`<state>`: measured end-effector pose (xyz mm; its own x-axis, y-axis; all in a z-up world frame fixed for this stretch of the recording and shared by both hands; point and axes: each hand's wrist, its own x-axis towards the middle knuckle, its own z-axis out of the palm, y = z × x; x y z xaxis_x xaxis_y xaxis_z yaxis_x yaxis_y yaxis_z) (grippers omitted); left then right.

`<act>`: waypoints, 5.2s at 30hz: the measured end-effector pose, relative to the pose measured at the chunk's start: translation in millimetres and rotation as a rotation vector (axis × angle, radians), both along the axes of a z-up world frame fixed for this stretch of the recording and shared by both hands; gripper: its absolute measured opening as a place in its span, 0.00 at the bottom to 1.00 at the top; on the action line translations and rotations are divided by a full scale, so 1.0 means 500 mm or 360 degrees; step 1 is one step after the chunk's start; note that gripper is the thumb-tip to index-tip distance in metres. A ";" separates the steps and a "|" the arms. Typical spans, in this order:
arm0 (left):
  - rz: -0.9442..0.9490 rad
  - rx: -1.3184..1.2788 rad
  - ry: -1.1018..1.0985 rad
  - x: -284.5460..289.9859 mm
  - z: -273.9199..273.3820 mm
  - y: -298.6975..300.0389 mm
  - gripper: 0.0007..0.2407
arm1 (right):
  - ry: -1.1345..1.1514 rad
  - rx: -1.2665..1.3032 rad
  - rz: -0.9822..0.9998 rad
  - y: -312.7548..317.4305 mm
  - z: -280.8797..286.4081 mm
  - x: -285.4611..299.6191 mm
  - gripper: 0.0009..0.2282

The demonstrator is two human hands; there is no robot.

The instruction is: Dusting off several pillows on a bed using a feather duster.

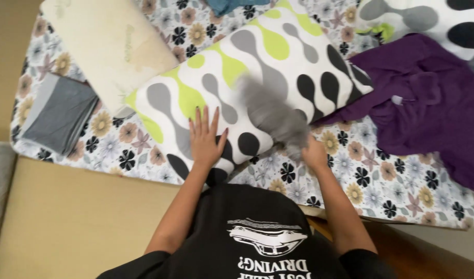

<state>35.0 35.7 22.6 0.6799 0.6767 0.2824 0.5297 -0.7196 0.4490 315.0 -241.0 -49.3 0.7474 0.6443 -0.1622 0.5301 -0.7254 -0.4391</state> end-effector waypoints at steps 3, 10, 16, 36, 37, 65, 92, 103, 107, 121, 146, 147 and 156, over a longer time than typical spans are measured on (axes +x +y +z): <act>0.0021 0.0055 -0.0015 0.007 -0.002 -0.001 0.26 | -0.0144 0.0346 -0.0731 -0.118 -0.121 0.168 0.14; 0.0020 0.0080 -0.0006 0.012 0.006 -0.004 0.25 | 0.0355 0.0572 -0.1038 0.000 0.031 0.023 0.31; 0.0030 0.0075 0.0007 0.019 0.008 -0.003 0.25 | -0.0384 0.0109 0.0716 -0.031 -0.114 0.061 0.08; 0.0069 0.0107 0.0068 0.026 0.008 -0.008 0.25 | -0.0214 -0.0353 0.0258 -0.042 -0.050 0.143 0.13; 0.0064 0.0099 0.0072 0.029 0.011 -0.009 0.25 | -0.0208 -0.0361 0.0255 -0.080 -0.074 0.187 0.13; 0.0108 0.0065 0.0196 0.034 -0.030 -0.002 0.24 | 0.0262 -0.0239 -0.1198 -0.090 -0.006 0.292 0.22; 0.0080 -0.0128 -0.0022 0.105 -0.005 0.030 0.26 | 0.0239 -0.0412 -0.0021 0.223 0.345 0.236 0.35; -0.0030 -0.0069 0.0359 0.223 0.030 0.054 0.23 | -0.0243 -0.0631 0.0720 0.389 0.246 0.296 0.11; -0.0035 0.0014 0.0025 0.221 0.039 0.039 0.29 | -0.0337 -0.0857 0.0014 0.291 0.191 0.543 0.15; -0.0049 0.0043 -0.0067 0.197 0.038 0.046 0.28 | -0.0617 -0.0076 0.0883 0.289 0.305 0.020 0.32; 0.1231 -0.1526 -0.0802 -0.387 -0.423 -0.116 0.22 | -0.0336 0.0324 0.1512 0.122 0.174 -0.236 0.22; 0.1291 -0.1708 -0.0996 -0.379 -0.495 -0.114 0.22 | -0.0387 0.0464 0.1191 0.126 0.175 -0.197 0.21; 0.1383 -0.2282 -0.1110 -0.331 -0.445 -0.242 0.19 | 0.0057 -0.0041 0.0840 -0.004 0.046 -0.255 0.41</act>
